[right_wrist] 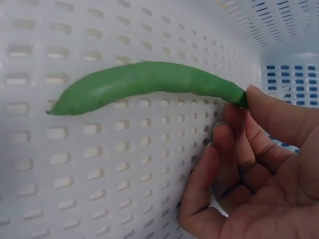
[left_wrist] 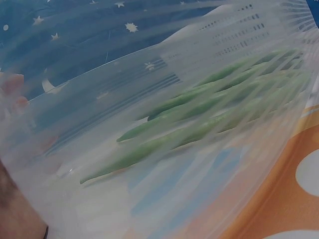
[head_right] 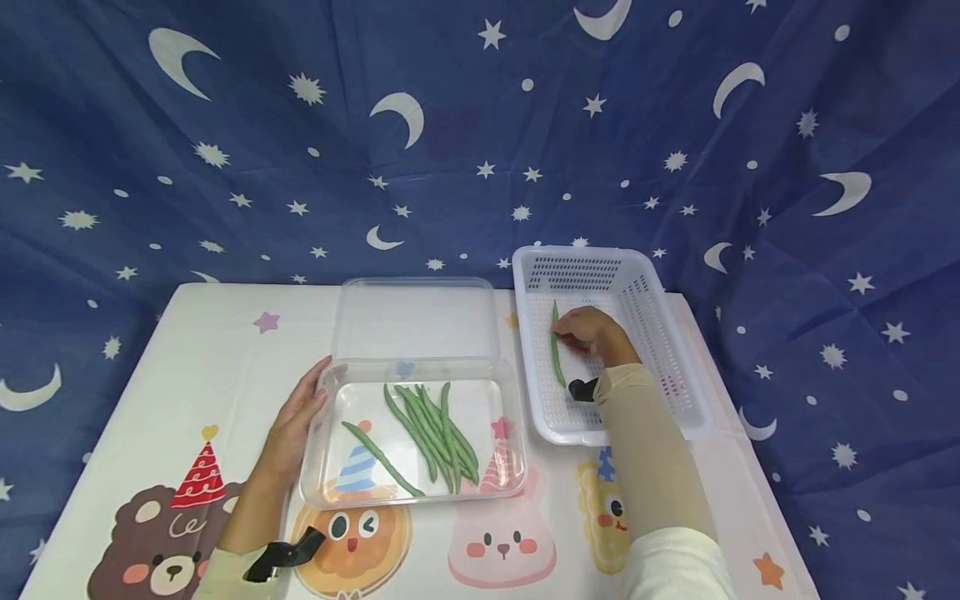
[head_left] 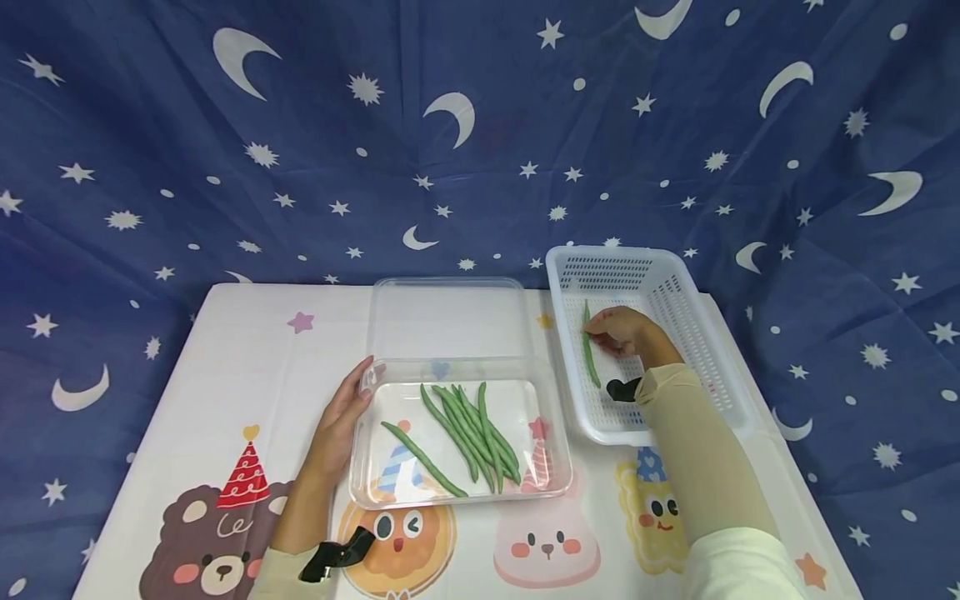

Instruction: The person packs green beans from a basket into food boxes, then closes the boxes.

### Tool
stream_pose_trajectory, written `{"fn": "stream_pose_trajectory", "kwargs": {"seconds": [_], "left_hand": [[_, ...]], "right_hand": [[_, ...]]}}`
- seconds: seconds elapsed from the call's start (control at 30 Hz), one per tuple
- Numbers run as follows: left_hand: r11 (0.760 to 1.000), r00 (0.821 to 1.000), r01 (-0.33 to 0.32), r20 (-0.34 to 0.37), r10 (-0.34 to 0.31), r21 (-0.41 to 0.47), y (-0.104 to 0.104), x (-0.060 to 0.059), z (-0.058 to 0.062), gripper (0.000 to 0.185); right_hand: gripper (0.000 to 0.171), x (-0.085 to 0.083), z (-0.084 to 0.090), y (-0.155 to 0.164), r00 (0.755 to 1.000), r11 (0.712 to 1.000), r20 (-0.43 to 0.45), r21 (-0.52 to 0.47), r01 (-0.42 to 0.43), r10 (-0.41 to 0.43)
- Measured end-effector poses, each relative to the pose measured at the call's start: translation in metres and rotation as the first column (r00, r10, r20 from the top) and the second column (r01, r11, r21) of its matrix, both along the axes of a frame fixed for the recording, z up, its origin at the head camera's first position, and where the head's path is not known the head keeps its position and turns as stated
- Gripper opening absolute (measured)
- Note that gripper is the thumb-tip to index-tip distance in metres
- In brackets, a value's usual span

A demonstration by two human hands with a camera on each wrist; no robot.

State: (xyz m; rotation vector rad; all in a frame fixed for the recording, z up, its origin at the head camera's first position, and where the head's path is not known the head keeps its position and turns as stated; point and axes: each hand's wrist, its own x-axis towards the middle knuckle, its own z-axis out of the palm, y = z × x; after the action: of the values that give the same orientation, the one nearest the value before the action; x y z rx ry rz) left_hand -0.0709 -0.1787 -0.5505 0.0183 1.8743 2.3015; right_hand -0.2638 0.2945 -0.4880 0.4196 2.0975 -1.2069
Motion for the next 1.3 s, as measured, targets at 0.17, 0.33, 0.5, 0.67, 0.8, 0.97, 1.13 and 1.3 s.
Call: {"fn": "stream_pose_trajectory", "kwargs": {"seconds": [0.17,0.33,0.5,0.67,0.8,0.97,1.13,1.3], "left_hand": [[1.0,1.0,0.003,-0.007,-0.003,-0.002,0.0,0.002,-0.001,0.055],[0.999,1.0,-0.014,-0.027,0.013,-0.035,-0.001,0.001,0.0,0.054],[0.999,1.0,-0.019,-0.021,0.018,-0.042,-0.002,-0.001,-0.001,0.055],[1.0,1.0,-0.01,0.0,0.01,0.009,-0.001,0.0,-0.001,0.055],[1.0,1.0,-0.001,0.0,0.001,0.026,-0.001,0.001,0.001,0.054],[1.0,1.0,-0.01,0.007,0.01,0.016,-0.001,0.001,0.003,0.055],[1.0,1.0,-0.011,0.019,0.011,0.013,-0.002,0.001,0.002,0.055],[1.0,1.0,-0.007,0.008,0.007,-0.006,0.0,0.0,0.0,0.054]], "right_hand": [[0.01,0.002,0.004,0.002,1.0,0.998,0.015,-0.058,0.002,-0.001],[0.011,0.005,0.012,0.002,1.0,0.991,-0.002,-0.134,-0.002,0.002],[0.015,0.011,0.022,0.001,0.997,0.99,-0.082,-0.139,-0.008,-0.003],[0.016,0.019,0.034,-0.001,0.984,0.992,-0.178,-0.124,-0.037,0.014],[0.018,0.026,0.047,-0.003,0.972,0.989,-0.233,-0.13,-0.069,0.037],[0.022,0.037,0.061,-0.006,0.964,0.988,-0.265,-0.135,-0.069,0.031],[0.028,0.05,0.075,-0.013,0.953,0.988,-0.303,-0.14,-0.07,0.024],[0.029,0.064,0.086,-0.024,0.945,0.978,-0.327,-0.193,-0.082,0.014]]}}
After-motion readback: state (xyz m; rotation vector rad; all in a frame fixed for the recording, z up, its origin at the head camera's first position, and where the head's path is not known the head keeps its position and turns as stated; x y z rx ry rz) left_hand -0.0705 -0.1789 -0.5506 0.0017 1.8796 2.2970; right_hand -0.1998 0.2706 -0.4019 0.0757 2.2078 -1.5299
